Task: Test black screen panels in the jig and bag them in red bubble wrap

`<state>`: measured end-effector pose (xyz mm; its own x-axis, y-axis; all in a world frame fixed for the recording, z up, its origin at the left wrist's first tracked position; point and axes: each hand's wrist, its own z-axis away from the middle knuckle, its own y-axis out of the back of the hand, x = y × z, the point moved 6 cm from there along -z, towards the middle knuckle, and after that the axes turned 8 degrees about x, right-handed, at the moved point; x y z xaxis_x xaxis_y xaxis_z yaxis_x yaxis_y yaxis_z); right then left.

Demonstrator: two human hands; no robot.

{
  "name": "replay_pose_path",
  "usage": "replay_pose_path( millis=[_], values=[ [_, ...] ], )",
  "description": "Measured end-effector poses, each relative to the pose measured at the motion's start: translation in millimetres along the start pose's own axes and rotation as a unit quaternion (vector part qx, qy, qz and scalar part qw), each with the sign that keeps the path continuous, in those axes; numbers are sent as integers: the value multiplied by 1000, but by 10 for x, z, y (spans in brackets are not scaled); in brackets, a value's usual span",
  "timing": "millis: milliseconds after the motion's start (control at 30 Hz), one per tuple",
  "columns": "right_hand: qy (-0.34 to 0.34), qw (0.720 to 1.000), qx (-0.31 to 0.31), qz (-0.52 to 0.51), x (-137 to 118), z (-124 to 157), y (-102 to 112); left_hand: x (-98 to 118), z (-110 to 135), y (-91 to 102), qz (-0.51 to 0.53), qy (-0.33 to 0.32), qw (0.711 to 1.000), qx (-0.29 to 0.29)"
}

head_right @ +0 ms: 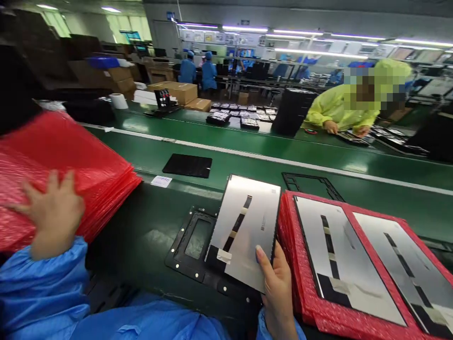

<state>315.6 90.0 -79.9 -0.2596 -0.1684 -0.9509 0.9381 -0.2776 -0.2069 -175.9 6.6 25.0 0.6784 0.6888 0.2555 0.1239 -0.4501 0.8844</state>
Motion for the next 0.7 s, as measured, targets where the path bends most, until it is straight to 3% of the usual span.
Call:
replay_pose_path(
  millis=[67,133,200,333,400,467,533,567,633,700],
  values=[
    [-14,1000,5,-1,-40,44,-12,-161,-97,-194,-23,24,999,-20],
    [-27,1000,15,-4,-59,75,1,-266,-113,-385,-12,42,995,-85],
    [-41,998,38,8,-41,80,62,-270,-87,-435,-8,40,996,-78],
    [-89,994,60,15,97,40,181,100,81,-314,33,-68,996,56],
    [-135,991,18,-10,207,42,130,396,225,-354,152,-130,979,35],
    [-180,982,-48,-36,310,97,-6,734,402,-506,325,-175,923,-111],
    [-220,967,-122,-52,393,216,-197,1072,609,-611,464,-210,815,-275],
    [-237,957,-160,-57,427,295,-301,1217,693,-614,515,-228,758,-328],
    [-269,933,-231,-65,481,466,-492,1434,786,-555,596,-262,659,-377],
    [-279,911,-296,-73,504,606,-623,1579,834,-518,641,-265,584,-421]
  ],
)
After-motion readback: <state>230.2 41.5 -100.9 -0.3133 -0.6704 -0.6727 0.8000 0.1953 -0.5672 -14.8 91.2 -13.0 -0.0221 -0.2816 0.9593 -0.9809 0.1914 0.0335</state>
